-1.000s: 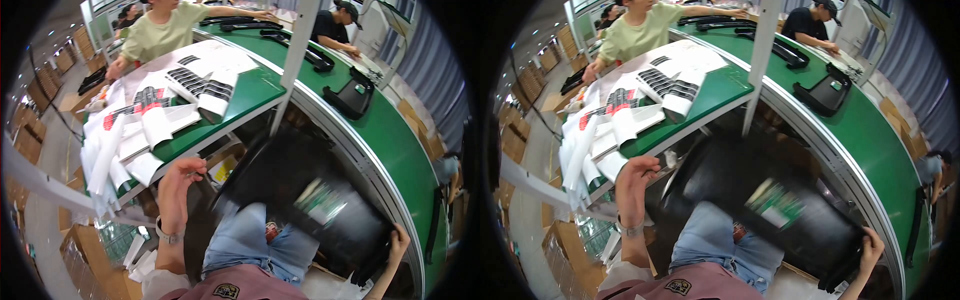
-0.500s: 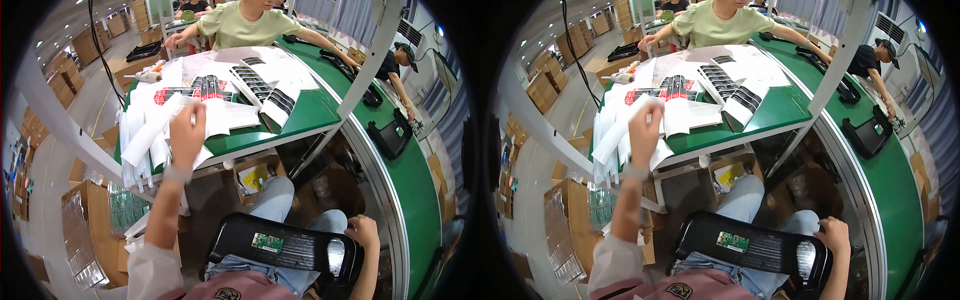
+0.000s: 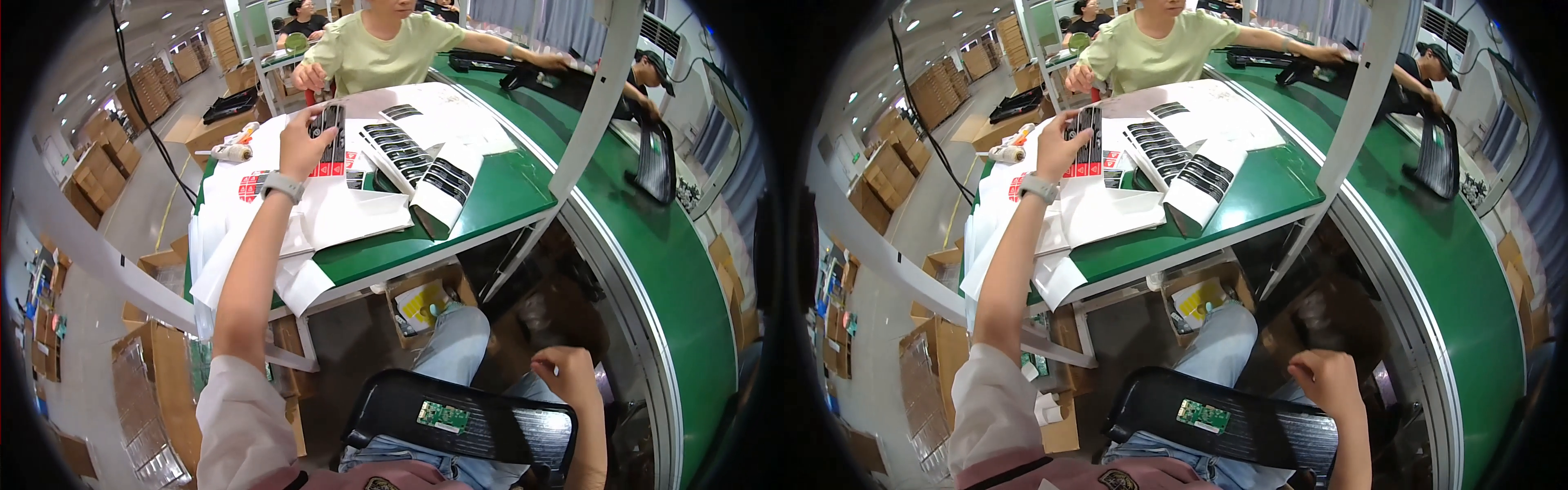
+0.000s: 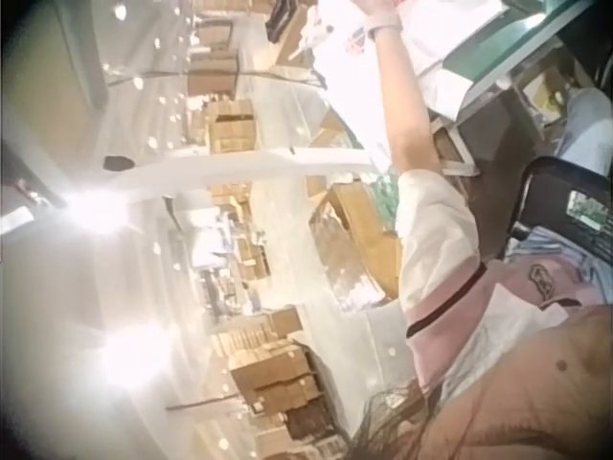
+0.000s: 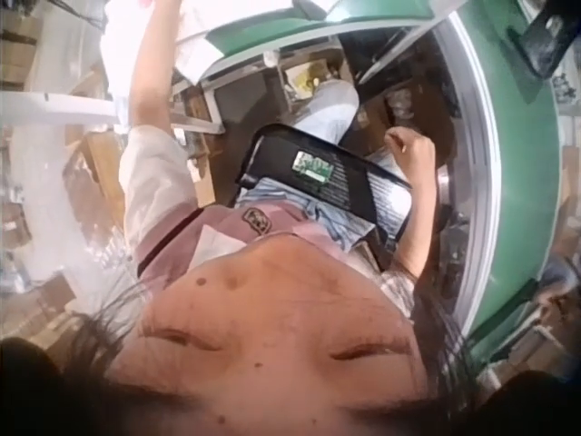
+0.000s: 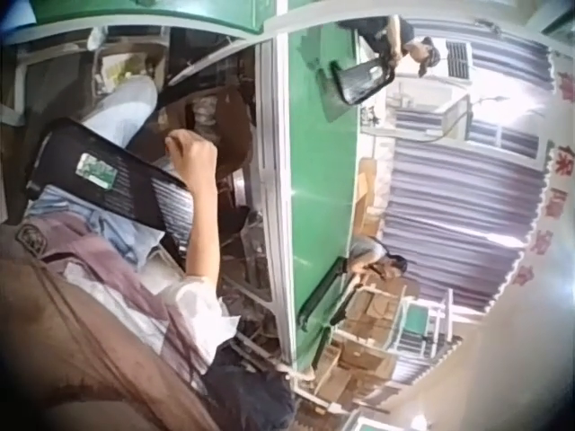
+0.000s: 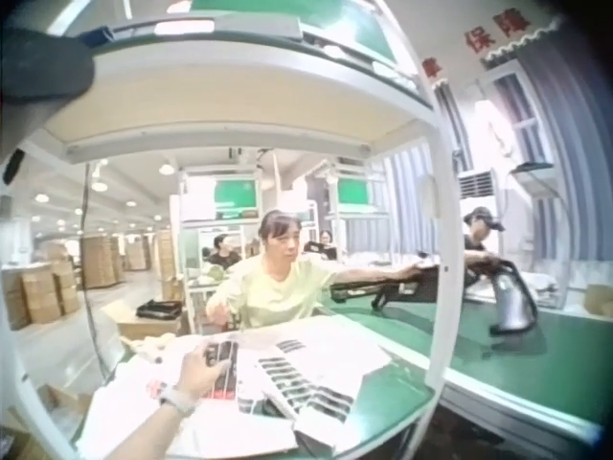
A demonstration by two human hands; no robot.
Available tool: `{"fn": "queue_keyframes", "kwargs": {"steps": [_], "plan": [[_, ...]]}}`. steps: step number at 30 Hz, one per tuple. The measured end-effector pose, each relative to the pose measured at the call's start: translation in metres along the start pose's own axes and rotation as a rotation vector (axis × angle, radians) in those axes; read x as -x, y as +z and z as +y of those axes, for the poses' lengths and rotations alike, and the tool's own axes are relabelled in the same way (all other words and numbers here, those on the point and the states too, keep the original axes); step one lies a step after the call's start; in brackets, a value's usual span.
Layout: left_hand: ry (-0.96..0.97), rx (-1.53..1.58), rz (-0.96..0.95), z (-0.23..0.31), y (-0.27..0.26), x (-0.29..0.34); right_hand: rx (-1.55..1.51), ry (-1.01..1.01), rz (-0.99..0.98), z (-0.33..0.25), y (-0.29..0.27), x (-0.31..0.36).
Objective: Applying warning and informational stickers to black plastic components on a factory assembly line.
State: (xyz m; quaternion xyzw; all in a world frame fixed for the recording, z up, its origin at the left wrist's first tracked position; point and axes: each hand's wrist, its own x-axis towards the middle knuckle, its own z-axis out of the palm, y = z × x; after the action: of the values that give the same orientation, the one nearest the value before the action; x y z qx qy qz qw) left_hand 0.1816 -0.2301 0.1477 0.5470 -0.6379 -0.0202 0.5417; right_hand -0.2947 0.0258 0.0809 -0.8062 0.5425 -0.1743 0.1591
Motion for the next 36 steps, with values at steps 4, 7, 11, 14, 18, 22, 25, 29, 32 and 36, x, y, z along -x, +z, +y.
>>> {"fn": "queue_keyframes", "kwargs": {"steps": [4, 7, 11, 14, 18, 22, 25, 29, 32, 36], "plan": [[0.272, 0.214, -0.156, 0.107, -0.013, 0.039, -0.236, -0.285, 0.226, -0.039, -0.019, -0.044], [0.441, 0.101, -0.31, 0.176, -0.022, 0.082, -0.325, -0.44, 0.5, -0.074, -0.035, -0.073], [0.526, 0.112, -0.502, 0.227, -0.023, 0.119, -0.362, -0.498, 0.666, -0.102, -0.049, -0.088], [0.6, 0.119, -0.55, 0.24, -0.017, 0.13, -0.403, -0.547, 0.681, -0.104, -0.05, -0.082], [0.627, 0.099, -0.661, 0.247, -0.013, 0.138, -0.395, -0.466, 0.68, -0.095, -0.042, -0.066], [0.6, 0.009, -0.731, 0.253, -0.012, 0.142, -0.214, -0.495, 0.832, -0.088, -0.038, -0.06], [0.541, 0.133, -0.733, 0.25, 0.0, 0.141, -0.109, -0.53, 0.956, -0.087, -0.038, -0.063], [0.325, 0.213, -0.814, 0.219, 0.013, 0.134, 0.096, -0.597, 1.026, -0.083, -0.038, -0.064], [0.15, 0.245, -0.653, 0.164, 0.026, 0.104, 0.054, -0.571, 0.99, -0.069, -0.034, -0.049], [-0.331, 0.16, -0.359, 0.051, 0.023, 0.032, -0.187, -0.128, 0.937, -0.025, -0.023, -0.01]]}}
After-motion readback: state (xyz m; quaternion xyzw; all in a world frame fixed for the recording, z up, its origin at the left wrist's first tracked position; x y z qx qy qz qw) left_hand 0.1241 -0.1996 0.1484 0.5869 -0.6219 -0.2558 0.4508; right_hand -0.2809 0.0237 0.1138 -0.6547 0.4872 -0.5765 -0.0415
